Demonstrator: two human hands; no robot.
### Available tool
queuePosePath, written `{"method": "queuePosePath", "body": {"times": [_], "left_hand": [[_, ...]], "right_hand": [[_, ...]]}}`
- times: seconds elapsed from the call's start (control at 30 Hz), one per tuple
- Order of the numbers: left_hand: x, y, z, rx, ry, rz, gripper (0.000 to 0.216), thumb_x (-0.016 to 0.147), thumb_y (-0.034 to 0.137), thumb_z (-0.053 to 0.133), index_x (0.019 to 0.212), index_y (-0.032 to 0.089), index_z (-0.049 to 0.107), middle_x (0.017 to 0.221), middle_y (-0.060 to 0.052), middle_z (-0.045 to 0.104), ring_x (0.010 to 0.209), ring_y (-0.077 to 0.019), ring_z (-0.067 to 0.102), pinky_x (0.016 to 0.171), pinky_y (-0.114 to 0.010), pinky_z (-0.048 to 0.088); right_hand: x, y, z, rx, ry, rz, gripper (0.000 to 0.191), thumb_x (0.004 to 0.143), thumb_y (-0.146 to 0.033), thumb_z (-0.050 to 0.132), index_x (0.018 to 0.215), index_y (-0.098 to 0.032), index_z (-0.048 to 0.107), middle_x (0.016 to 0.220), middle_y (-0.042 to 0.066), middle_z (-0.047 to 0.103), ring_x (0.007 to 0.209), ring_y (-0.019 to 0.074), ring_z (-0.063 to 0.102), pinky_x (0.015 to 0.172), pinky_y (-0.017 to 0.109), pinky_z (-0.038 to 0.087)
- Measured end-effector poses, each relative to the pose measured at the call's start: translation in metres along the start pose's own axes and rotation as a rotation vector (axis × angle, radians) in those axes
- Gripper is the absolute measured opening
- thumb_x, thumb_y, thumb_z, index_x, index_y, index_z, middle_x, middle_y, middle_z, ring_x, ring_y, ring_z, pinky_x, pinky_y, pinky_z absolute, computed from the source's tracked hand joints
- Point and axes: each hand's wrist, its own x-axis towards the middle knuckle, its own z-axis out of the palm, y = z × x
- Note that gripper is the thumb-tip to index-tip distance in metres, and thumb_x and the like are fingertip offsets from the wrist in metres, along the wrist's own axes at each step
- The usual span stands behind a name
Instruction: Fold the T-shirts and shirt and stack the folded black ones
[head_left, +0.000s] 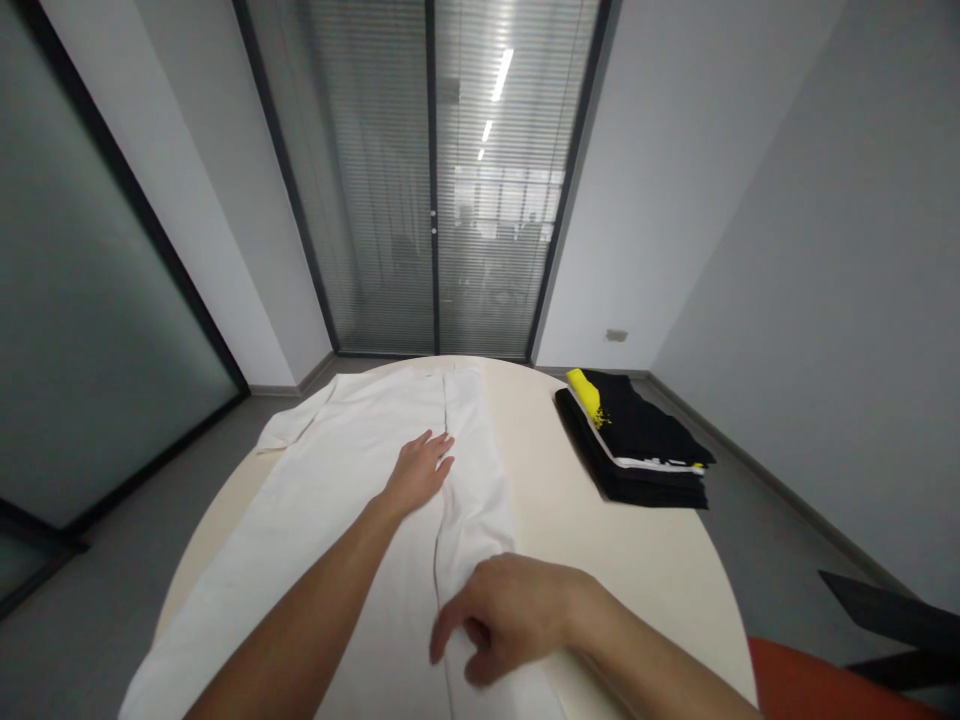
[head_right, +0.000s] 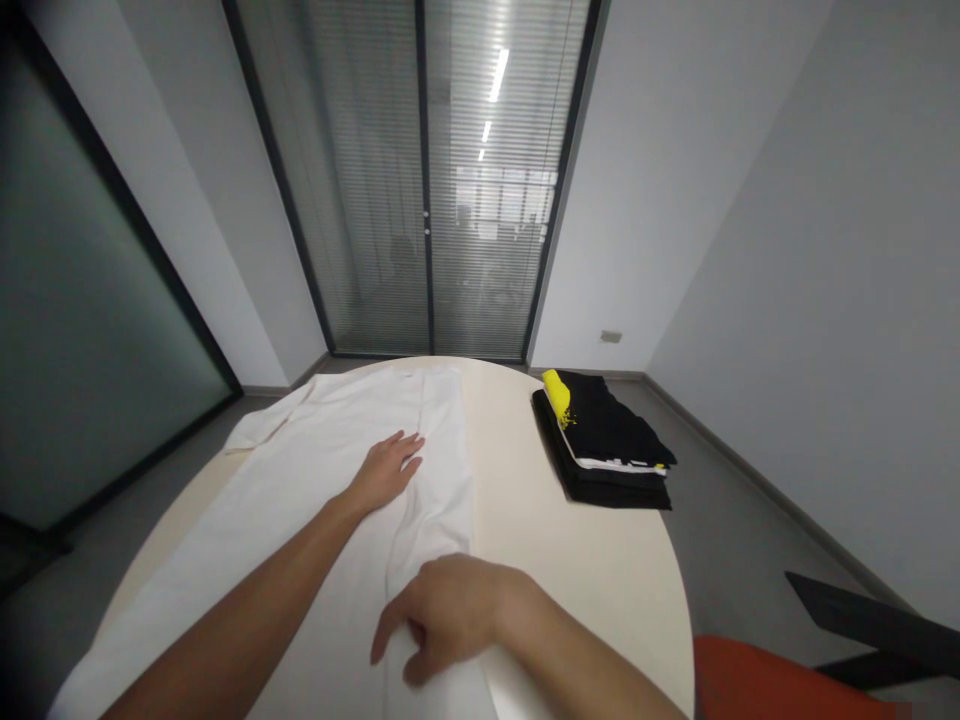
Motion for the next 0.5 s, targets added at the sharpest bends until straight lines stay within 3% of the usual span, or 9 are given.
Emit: {"method": "queuePosePath", "body": {"times": [0.13, 0.33, 0.5], "left_hand": [[0.000, -0.001, 0.002, -0.005, 0.007, -0.001, 0.046, 0.099, 0.032, 0.045, 0.142, 0.022, 0.056, 0.150, -0.005, 0.053, 0.146, -0.0299, 0.038, 0.117, -0.050, 0.033], [0.001, -0.005, 0.004, -0.066, 0.049, -0.020, 0.048, 0.098, 0.029, 0.045, 0.143, 0.018, 0.055, 0.149, -0.007, 0.054, 0.144, -0.0275, 0.042, 0.118, -0.048, 0.034], [0.004, -0.009, 0.007, -0.050, 0.051, -0.002, 0.049, 0.096, 0.025, 0.045, 0.144, 0.017, 0.053, 0.151, -0.008, 0.051, 0.144, -0.0250, 0.043, 0.119, -0.046, 0.034]], "right_hand": [[0.004, 0.003, 0.004, -0.011, 0.029, -0.057, 0.014, 0.078, -0.027, 0.079, 0.092, -0.025, 0.076, 0.067, -0.008, 0.059, 0.058, 0.0066, 0.051, 0.059, 0.018, 0.035], [0.012, 0.001, 0.010, 0.251, 0.241, -0.175, 0.027, 0.085, -0.037, 0.075, 0.107, -0.022, 0.074, 0.068, -0.007, 0.058, 0.058, 0.0046, 0.050, 0.061, 0.015, 0.039], [0.022, -0.001, 0.018, 0.235, 0.113, -0.224, 0.045, 0.082, -0.028, 0.076, 0.126, -0.029, 0.067, 0.095, -0.003, 0.072, 0.069, 0.0058, 0.059, 0.070, 0.015, 0.043]]}}
